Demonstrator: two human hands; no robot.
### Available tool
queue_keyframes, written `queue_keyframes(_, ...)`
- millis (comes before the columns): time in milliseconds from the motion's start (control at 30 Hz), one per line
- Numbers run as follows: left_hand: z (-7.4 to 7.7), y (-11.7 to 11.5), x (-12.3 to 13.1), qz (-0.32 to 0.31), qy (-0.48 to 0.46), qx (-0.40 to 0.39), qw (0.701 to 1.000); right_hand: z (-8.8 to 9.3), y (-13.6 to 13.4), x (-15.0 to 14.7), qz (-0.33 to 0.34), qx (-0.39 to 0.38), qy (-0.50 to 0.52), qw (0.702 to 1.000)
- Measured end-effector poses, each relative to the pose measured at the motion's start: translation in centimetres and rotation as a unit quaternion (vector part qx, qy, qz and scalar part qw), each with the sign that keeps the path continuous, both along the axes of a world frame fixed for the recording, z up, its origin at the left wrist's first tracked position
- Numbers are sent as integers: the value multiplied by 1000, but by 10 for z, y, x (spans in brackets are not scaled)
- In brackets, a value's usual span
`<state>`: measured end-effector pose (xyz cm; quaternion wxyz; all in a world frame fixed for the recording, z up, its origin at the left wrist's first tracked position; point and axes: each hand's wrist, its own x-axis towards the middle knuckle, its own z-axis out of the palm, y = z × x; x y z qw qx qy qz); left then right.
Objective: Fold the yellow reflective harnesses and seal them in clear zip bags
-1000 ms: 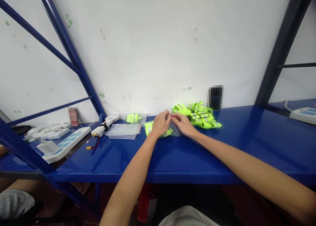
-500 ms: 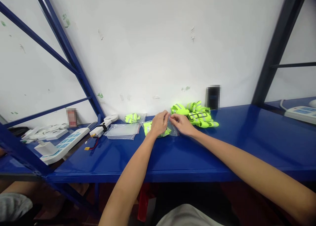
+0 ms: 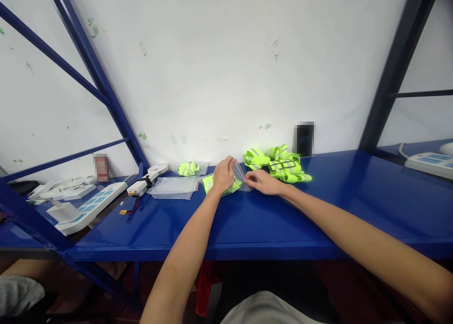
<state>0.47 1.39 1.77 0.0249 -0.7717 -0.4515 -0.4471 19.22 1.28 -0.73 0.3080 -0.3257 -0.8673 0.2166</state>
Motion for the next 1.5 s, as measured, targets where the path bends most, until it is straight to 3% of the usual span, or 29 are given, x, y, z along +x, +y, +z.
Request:
queue_keyframes(433,-2,1,0,-13,-15,2,1000,3,-4,5,28,3,-86,996)
queue_keyframes(700,0,2,-2,-20,-51,-5,998,2,-8,3,12,81,-166,983)
queue_keyframes(833,1,5,-5,-14,-77,-3,997,2,-10,4,0,86,-140,986)
queue_keyframes(967,1,0,-4,-15,-72,0,997,3,-16,1,16,30,-77,996)
queue_keyframes(1067,6,-9,-3,-41,-56,59,996,1,-19,-11,12,-48,26,998)
queue_keyframes(1200,15,-18,-10,14,-47,171,984,1,-8,-39,7,-158,229,960)
queue_keyframes(1333,13,-11,-22,85,31,181,979,13,21,-65,-68,-171,347,920)
queue_keyframes(1400,5,-3,-28,136,73,153,976,22,35,-71,-124,-220,297,921)
queue_keyframes(1500,-13,11,-36,202,147,47,967,36,47,-66,-200,-216,101,950)
